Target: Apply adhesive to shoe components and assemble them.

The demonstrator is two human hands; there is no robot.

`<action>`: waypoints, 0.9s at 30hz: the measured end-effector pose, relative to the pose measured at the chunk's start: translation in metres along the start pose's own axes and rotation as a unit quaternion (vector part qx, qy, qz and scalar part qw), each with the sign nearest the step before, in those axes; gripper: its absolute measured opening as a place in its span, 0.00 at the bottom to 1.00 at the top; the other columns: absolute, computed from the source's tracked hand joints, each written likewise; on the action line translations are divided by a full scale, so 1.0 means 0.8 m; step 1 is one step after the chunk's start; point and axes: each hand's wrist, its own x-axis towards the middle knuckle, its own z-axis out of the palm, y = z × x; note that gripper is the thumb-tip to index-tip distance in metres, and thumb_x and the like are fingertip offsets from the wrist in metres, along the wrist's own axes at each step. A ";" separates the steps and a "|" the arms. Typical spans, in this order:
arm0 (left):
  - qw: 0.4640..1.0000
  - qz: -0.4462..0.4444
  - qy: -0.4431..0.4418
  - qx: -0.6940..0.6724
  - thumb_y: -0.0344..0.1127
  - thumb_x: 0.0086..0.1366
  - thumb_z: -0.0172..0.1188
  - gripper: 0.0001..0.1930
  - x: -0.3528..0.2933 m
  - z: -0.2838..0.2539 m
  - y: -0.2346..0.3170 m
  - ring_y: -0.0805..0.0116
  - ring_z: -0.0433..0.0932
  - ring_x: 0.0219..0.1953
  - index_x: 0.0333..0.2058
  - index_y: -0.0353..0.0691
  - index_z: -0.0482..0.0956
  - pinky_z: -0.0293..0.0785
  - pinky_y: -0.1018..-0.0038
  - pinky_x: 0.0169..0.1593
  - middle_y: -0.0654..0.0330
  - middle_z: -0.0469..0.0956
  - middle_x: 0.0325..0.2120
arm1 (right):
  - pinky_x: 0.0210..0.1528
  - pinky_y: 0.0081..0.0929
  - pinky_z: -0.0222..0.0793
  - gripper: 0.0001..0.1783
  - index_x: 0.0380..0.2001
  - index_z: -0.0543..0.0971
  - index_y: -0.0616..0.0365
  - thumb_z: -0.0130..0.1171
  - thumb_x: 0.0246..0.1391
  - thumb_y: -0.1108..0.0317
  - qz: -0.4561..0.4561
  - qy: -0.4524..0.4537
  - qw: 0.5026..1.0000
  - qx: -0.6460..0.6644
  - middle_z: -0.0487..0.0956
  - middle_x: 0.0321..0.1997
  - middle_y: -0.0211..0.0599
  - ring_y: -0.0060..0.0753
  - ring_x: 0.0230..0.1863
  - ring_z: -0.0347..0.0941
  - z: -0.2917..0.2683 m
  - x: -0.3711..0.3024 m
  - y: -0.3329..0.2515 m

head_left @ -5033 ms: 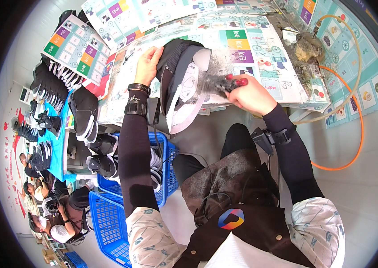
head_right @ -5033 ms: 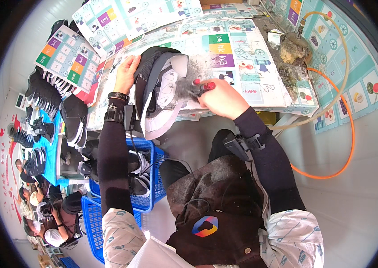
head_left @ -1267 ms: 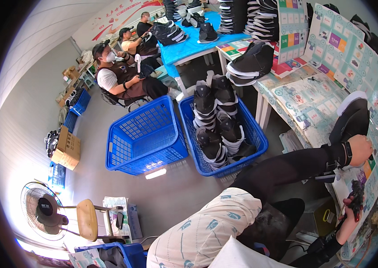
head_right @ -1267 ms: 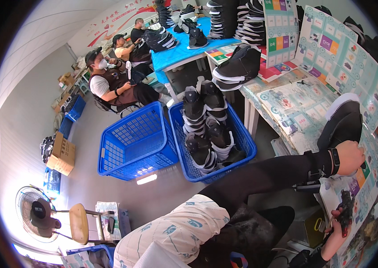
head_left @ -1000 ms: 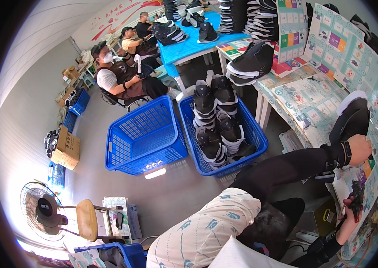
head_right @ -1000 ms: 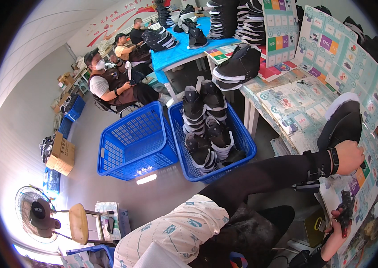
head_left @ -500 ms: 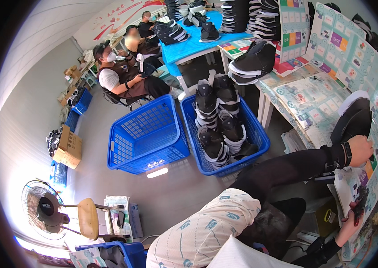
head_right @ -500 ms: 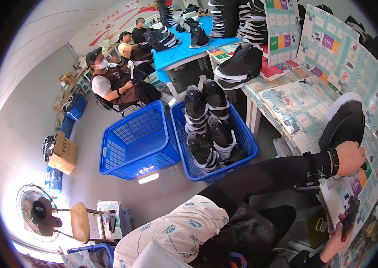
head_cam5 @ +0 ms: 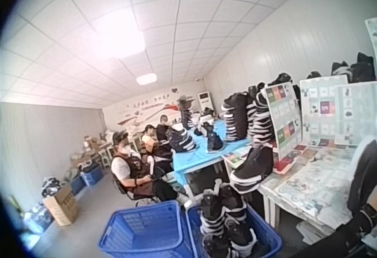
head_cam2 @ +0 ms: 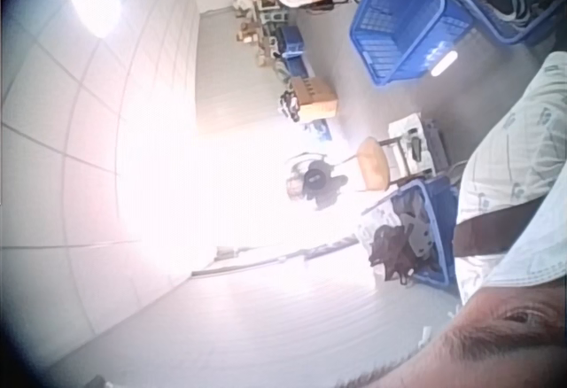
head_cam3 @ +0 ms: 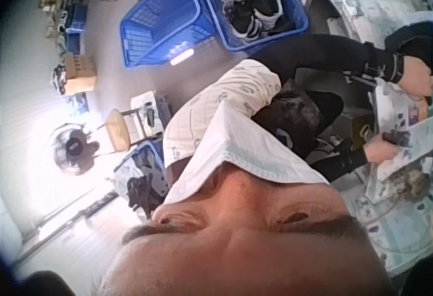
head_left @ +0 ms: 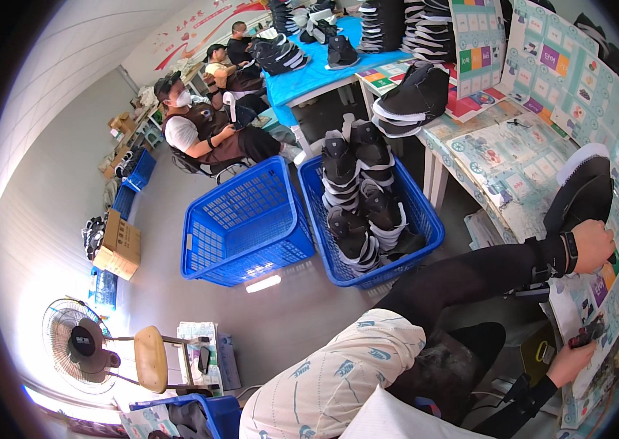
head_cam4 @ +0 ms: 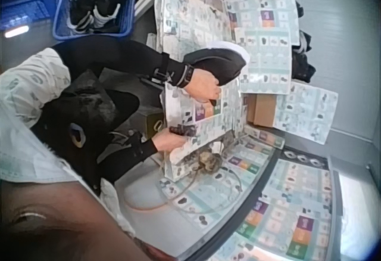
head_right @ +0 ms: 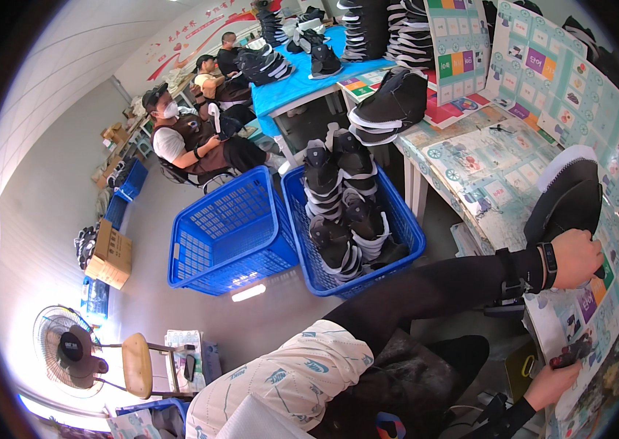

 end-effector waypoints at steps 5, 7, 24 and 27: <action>1.000 -0.014 -0.013 -0.005 0.48 0.57 0.73 0.17 -0.002 -0.003 0.001 0.55 0.82 0.36 0.33 0.39 0.85 0.80 0.63 0.41 0.57 0.82 0.33 | 0.63 0.52 0.68 0.28 0.64 0.70 0.68 0.60 0.61 0.75 -0.022 -0.004 1.000 -0.001 0.77 0.60 0.58 0.65 0.63 0.72 0.009 0.001 0.010; 1.000 -0.006 -0.004 -0.008 0.48 0.57 0.73 0.17 -0.003 -0.004 0.002 0.56 0.82 0.36 0.34 0.39 0.85 0.80 0.63 0.41 0.57 0.82 0.33 | 0.63 0.52 0.68 0.28 0.64 0.70 0.68 0.60 0.62 0.75 -0.026 -0.011 1.000 -0.001 0.77 0.60 0.58 0.64 0.63 0.71 0.009 0.001 0.011; 1.000 -0.004 -0.003 -0.009 0.48 0.58 0.72 0.17 -0.004 -0.007 0.004 0.56 0.82 0.36 0.34 0.39 0.85 0.80 0.64 0.41 0.57 0.82 0.33 | 0.63 0.52 0.67 0.26 0.64 0.70 0.68 0.58 0.64 0.72 -0.014 -0.036 0.999 -0.034 0.77 0.60 0.59 0.65 0.62 0.71 -0.002 0.001 0.001; 1.000 -0.002 -0.006 -0.007 0.49 0.58 0.72 0.17 -0.004 -0.006 0.004 0.55 0.83 0.36 0.34 0.39 0.85 0.80 0.64 0.41 0.57 0.82 0.33 | 0.63 0.52 0.68 0.27 0.64 0.70 0.68 0.58 0.64 0.72 -0.015 -0.028 0.999 -0.023 0.77 0.60 0.59 0.65 0.62 0.72 -0.001 0.000 0.001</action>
